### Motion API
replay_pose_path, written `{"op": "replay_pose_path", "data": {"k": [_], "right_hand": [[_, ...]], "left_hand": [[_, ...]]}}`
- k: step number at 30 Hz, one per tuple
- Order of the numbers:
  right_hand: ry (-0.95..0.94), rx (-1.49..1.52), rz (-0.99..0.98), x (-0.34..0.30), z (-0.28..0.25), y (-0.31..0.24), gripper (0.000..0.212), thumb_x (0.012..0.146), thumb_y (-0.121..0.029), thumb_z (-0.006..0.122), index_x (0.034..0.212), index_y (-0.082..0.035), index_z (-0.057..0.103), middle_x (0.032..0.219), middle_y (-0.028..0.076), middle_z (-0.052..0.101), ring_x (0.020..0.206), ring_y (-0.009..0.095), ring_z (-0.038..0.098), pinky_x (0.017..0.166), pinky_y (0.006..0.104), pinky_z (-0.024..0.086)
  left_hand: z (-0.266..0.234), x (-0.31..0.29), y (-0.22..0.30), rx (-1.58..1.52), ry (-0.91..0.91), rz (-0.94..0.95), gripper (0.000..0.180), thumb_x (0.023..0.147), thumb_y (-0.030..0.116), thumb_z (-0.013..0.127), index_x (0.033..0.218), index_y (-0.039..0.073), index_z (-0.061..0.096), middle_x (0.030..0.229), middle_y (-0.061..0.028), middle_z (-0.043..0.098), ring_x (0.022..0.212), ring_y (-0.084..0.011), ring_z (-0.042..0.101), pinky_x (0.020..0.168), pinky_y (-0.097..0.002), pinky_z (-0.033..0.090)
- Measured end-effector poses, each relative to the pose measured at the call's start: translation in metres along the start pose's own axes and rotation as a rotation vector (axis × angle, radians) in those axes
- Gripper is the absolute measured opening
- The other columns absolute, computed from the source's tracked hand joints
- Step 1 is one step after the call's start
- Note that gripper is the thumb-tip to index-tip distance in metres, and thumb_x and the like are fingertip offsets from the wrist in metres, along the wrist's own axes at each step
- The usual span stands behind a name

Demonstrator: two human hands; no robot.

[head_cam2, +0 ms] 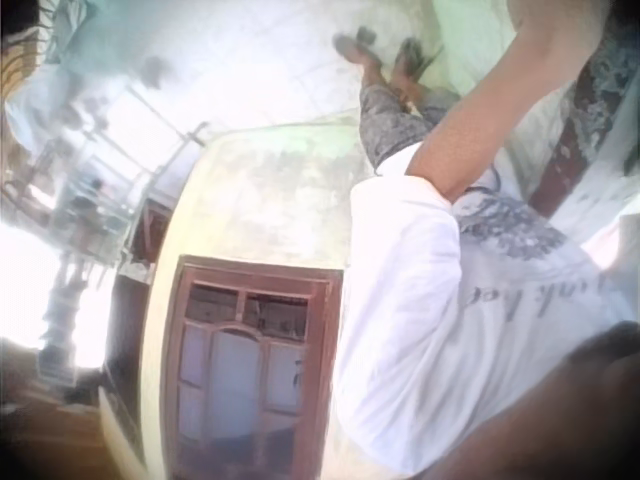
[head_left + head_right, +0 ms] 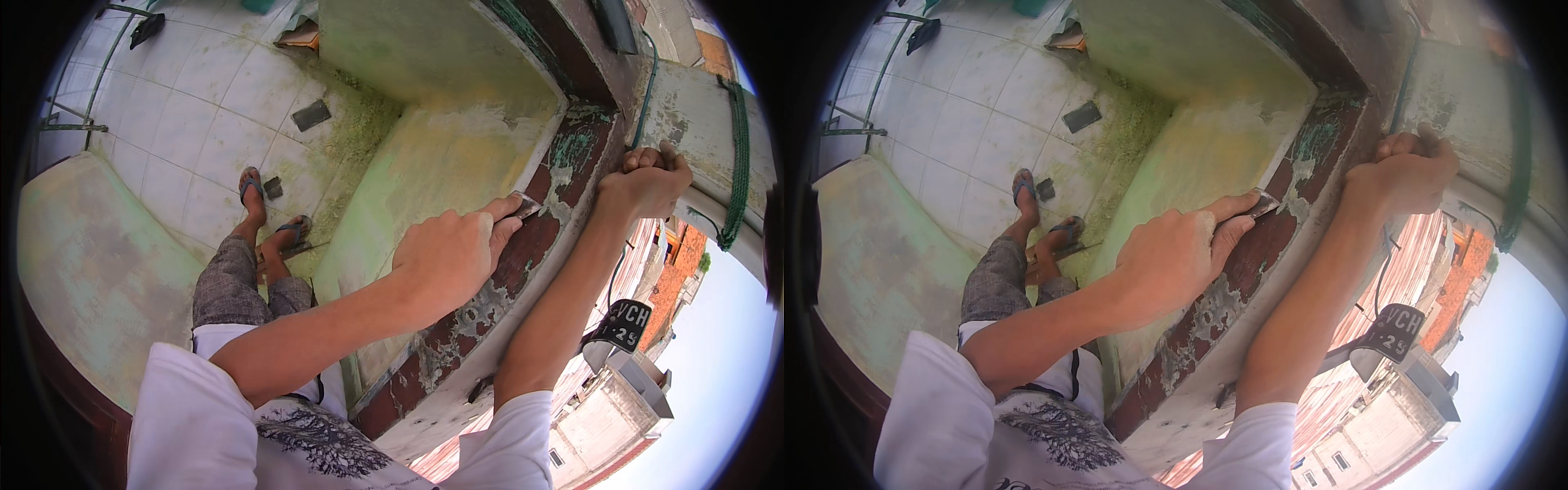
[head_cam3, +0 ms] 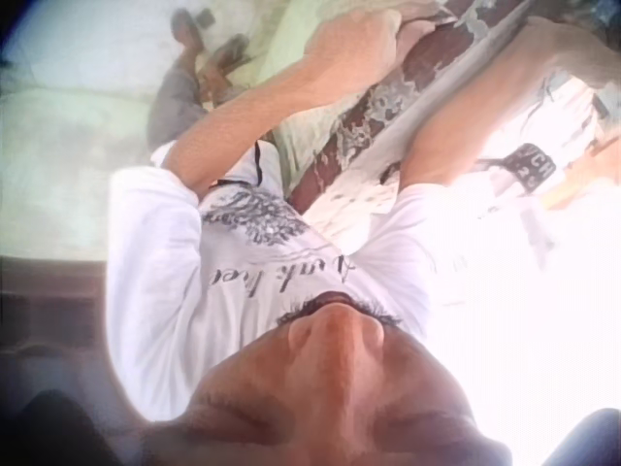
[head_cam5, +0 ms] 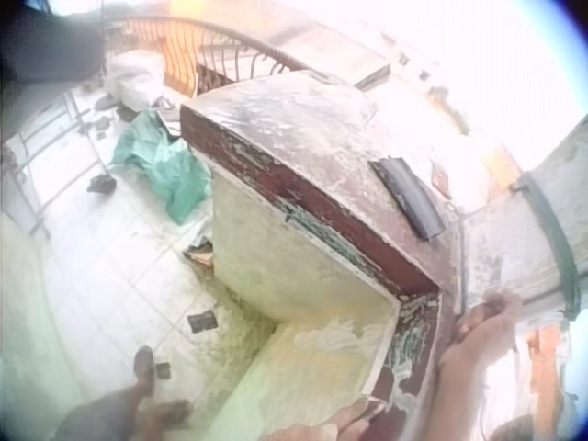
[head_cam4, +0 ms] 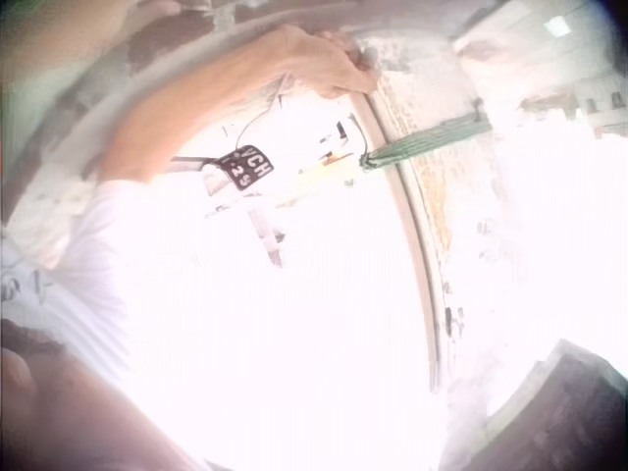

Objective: The person uses a scraper to remove old paint from a metal frame on a balcony. They work methodically along the edges and corners of the frame, scraping away layers of paint.

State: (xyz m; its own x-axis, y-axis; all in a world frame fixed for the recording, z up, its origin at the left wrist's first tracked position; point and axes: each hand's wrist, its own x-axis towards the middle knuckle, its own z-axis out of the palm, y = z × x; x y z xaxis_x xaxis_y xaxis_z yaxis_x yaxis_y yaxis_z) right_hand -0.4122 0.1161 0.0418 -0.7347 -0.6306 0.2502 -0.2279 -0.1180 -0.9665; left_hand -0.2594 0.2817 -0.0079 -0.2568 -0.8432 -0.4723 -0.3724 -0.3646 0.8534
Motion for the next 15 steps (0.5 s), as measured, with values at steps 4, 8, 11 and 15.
{"op": "replay_pose_path", "data": {"k": [4, 8, 11, 15], "right_hand": [[0.014, 0.03, -0.02, 0.004, -0.004, 0.004, 0.027, 0.091, -0.021, 0.059, 0.087, 0.005, 0.066, 0.058, 0.005, 0.044, 0.048, 0.017, 0.043, 0.046, 0.0309, 0.032], [0.003, 0.036, -0.016, 0.002, -0.003, 0.003, 0.027, 0.091, -0.021, 0.06, 0.089, 0.005, 0.066, 0.056, 0.005, 0.043, 0.048, 0.017, 0.043, 0.046, 0.0309, 0.032], [0.024, 0.021, 0.001, 0.005, -0.001, -0.001, 0.027, 0.092, -0.02, 0.059, 0.089, 0.005, 0.067, 0.057, 0.005, 0.043, 0.049, 0.017, 0.042, 0.047, 0.0314, 0.033], [0.004, 0.011, -0.033, -0.001, 0.003, -0.002, 0.026, 0.092, -0.019, 0.057, 0.089, 0.005, 0.067, 0.057, 0.006, 0.045, 0.049, 0.017, 0.043, 0.048, 0.0315, 0.033]], "left_hand": [[0.003, -0.05, -0.013, -0.002, -0.086, -0.002, 0.044, 0.113, 0.046, 0.048, 0.142, 0.021, 0.068, 0.071, -0.0203, 0.07, 0.068, -0.0423, 0.072, 0.062, -0.0513, 0.058], [-0.008, 0.008, 0.004, 0.036, 0.032, 0.067, 0.044, 0.112, 0.046, 0.05, 0.145, 0.022, 0.067, 0.077, -0.0197, 0.074, 0.068, -0.0427, 0.072, 0.063, -0.0499, 0.059], [0.001, -0.03, 0.002, 0.03, -0.038, 0.042, 0.041, 0.112, 0.043, 0.053, 0.144, 0.023, 0.068, 0.08, -0.0207, 0.075, 0.067, -0.042, 0.072, 0.061, -0.0485, 0.059], [0.003, -0.022, -0.009, 0.094, 0.074, 0.121, 0.04, 0.11, 0.042, 0.056, 0.146, 0.026, 0.067, 0.074, -0.0194, 0.072, 0.064, -0.0404, 0.072, 0.058, -0.0485, 0.058]]}}
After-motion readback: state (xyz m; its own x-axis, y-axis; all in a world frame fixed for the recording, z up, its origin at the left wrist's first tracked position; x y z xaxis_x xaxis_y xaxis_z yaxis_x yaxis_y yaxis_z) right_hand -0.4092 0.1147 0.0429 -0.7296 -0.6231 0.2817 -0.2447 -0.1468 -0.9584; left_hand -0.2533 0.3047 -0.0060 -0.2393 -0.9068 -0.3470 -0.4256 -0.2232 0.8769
